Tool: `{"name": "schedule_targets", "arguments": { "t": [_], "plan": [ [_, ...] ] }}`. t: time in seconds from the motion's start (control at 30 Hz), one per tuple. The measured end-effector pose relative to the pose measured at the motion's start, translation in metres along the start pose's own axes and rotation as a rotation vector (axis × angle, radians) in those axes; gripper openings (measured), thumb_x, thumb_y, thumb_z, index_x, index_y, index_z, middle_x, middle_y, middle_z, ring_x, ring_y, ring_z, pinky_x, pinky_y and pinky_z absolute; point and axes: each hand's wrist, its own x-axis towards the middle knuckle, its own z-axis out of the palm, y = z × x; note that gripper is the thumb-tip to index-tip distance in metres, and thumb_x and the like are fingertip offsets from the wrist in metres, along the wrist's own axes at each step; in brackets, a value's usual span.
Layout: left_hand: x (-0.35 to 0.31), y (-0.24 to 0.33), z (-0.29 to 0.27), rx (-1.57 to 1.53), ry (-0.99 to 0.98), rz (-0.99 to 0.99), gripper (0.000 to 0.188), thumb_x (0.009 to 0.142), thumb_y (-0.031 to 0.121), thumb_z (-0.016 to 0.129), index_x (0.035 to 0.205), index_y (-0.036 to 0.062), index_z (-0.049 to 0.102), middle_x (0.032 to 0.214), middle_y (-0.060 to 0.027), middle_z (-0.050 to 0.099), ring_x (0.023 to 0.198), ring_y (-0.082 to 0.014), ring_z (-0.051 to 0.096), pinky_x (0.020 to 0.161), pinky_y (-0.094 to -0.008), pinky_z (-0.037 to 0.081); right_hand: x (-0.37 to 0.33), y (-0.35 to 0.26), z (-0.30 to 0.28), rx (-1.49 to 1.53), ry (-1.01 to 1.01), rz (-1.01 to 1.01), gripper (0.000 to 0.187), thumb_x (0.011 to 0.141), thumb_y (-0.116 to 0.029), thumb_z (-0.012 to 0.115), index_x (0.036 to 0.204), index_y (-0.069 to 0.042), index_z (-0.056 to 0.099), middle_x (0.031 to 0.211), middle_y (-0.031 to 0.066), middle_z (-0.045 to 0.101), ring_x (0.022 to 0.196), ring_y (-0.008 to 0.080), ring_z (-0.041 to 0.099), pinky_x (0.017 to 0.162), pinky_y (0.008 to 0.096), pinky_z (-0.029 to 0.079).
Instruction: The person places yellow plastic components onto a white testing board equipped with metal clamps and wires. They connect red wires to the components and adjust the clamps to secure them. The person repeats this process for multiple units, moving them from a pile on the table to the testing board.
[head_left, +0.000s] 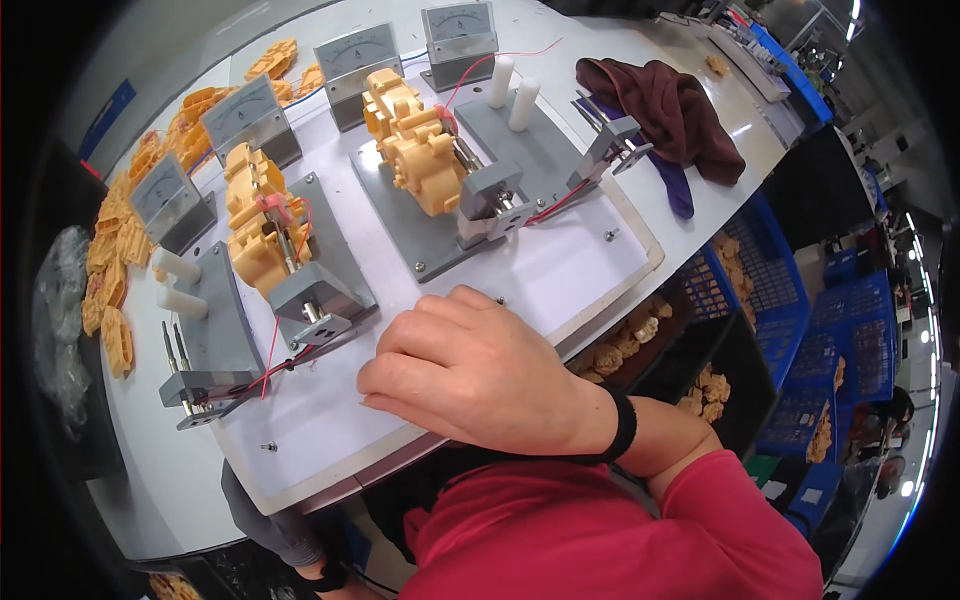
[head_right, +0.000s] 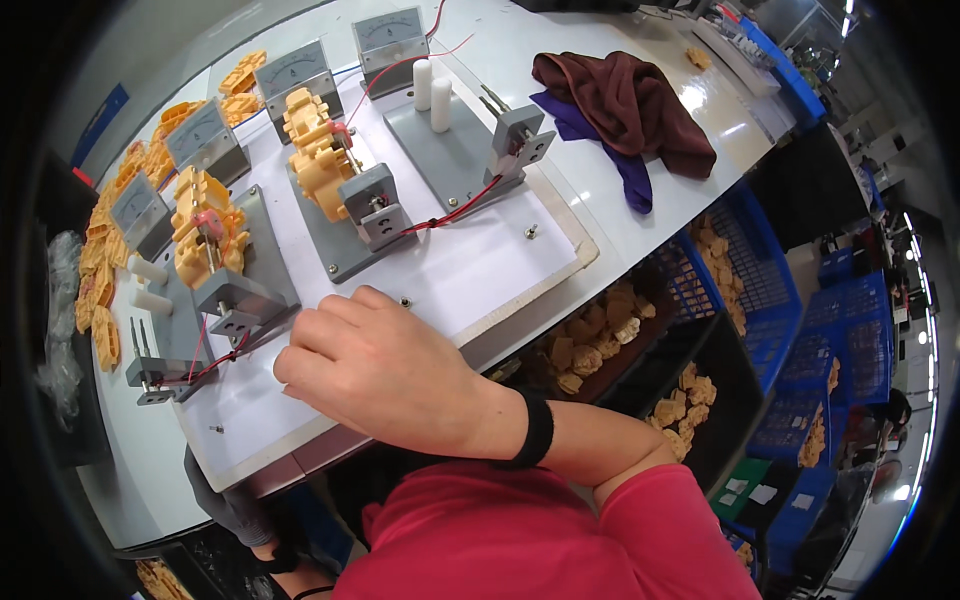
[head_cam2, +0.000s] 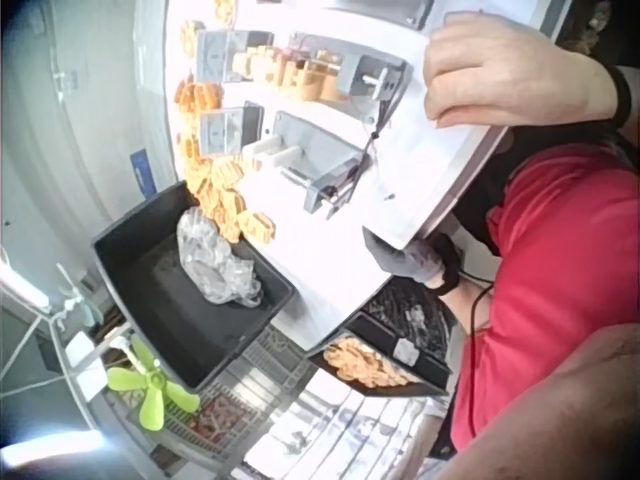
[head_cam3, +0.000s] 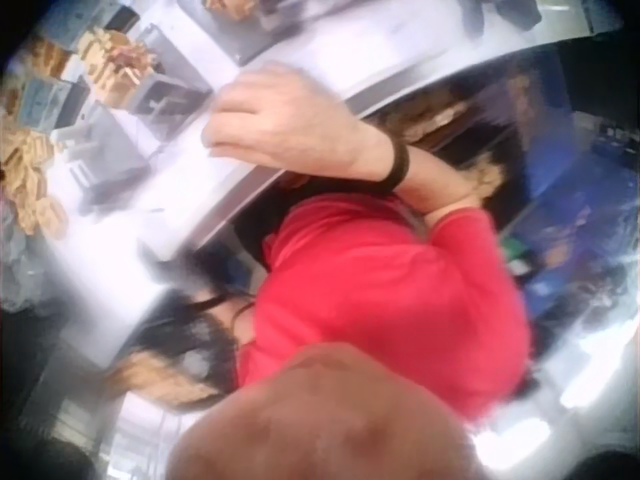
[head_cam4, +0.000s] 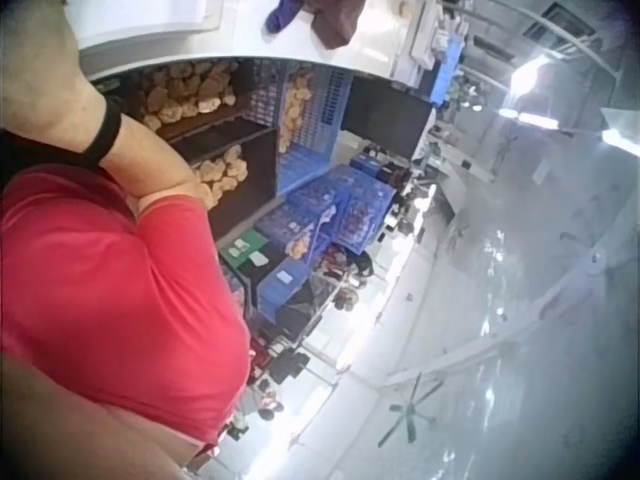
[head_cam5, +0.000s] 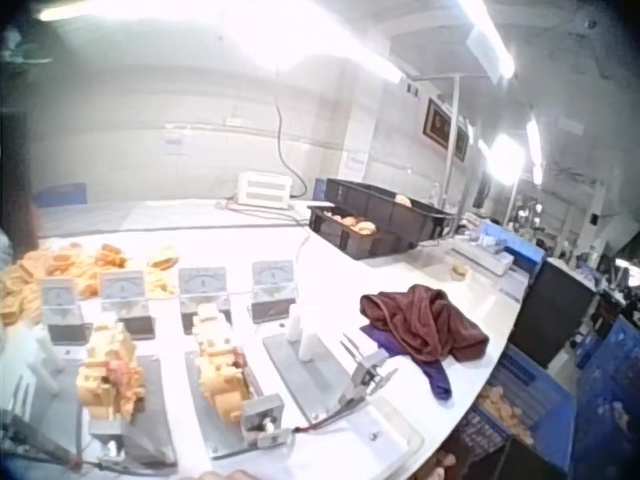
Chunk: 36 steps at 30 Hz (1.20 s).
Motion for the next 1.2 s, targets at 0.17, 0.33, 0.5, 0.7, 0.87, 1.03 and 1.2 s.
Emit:
{"name": "schedule_targets", "arguments": {
  "t": [0.17,0.33,0.5,0.7,0.87,1.03,1.2],
  "plan": [
    [0.000,0.001,-0.001,0.008,0.009,-0.012,0.059,0.095,0.039,0.054,0.129,-0.0102,0.055,0.118,-0.0182,0.064,0.105,-0.0263,0.062,0.093,-0.0381,0.048,0.000,-0.001,0.000,-0.002,-0.008,0.004,0.018,0.079,-0.018,0.078,0.092,-0.015,0.065,0.084,-0.0022,0.057,0.077,0.0175,0.057,0.068,0.0324,0.041],
    [0.001,-0.006,-0.003,0.007,-0.010,0.046,0.058,0.095,0.037,0.054,0.128,-0.0106,0.055,0.117,-0.0185,0.065,0.105,-0.0267,0.062,0.093,-0.0380,0.048,0.002,-0.003,-0.002,0.018,0.002,0.012,0.019,0.079,-0.019,0.078,0.092,-0.014,0.065,0.085,-0.0014,0.057,0.078,0.0180,0.058,0.068,0.0326,0.042],
    [0.002,-0.002,0.000,-0.024,-0.005,0.021,0.057,0.096,0.036,0.053,0.128,-0.0108,0.055,0.116,-0.0187,0.066,0.105,-0.0269,0.063,0.093,-0.0376,0.049,0.002,-0.002,-0.001,0.029,-0.004,0.015,0.020,0.080,-0.020,0.079,0.093,-0.014,0.066,0.085,-0.0007,0.057,0.079,0.0186,0.058,0.069,0.0328,0.042],
    [0.002,-0.003,-0.002,-0.008,-0.007,0.034,0.057,0.096,0.038,0.053,0.128,-0.0104,0.056,0.116,-0.0192,0.066,0.104,-0.0266,0.063,0.093,-0.0373,0.048,0.005,-0.004,-0.004,0.019,-0.043,0.016,0.019,0.079,-0.018,0.076,0.085,-0.010,0.060,0.084,0.0035,0.055,0.082,0.0224,0.059,0.073,0.0355,0.045],
    [0.003,0.008,0.000,-0.024,-0.030,0.047,0.060,0.094,0.040,0.056,0.126,-0.0101,0.057,0.115,-0.0185,0.067,0.103,-0.0260,0.063,0.092,-0.0373,0.049,0.006,-0.004,-0.003,0.002,-0.030,0.011,0.018,0.079,-0.018,0.077,0.085,-0.011,0.062,0.084,0.0022,0.056,0.081,0.0216,0.059,0.071,0.0357,0.044],
    [0.002,0.010,0.000,-0.021,-0.039,0.011,0.058,0.097,0.041,0.051,0.127,-0.0091,0.057,0.115,-0.0171,0.066,0.104,-0.0251,0.062,0.093,-0.0369,0.048,0.009,-0.007,-0.006,0.025,-0.075,0.052,0.015,0.080,-0.017,0.079,0.089,-0.012,0.069,0.084,0.0007,0.060,0.078,0.0210,0.060,0.070,0.0348,0.042],
    [0.001,0.007,0.000,-0.017,-0.031,0.005,0.063,0.097,0.046,0.051,0.127,-0.0095,0.056,0.115,-0.0172,0.066,0.104,-0.0251,0.062,0.092,-0.0369,0.048,0.009,-0.007,-0.004,0.009,-0.076,0.061,0.014,0.080,-0.016,0.079,0.088,-0.012,0.069,0.083,0.0006,0.060,0.079,0.0207,0.059,0.070,0.0349,0.042]
  ]
}}
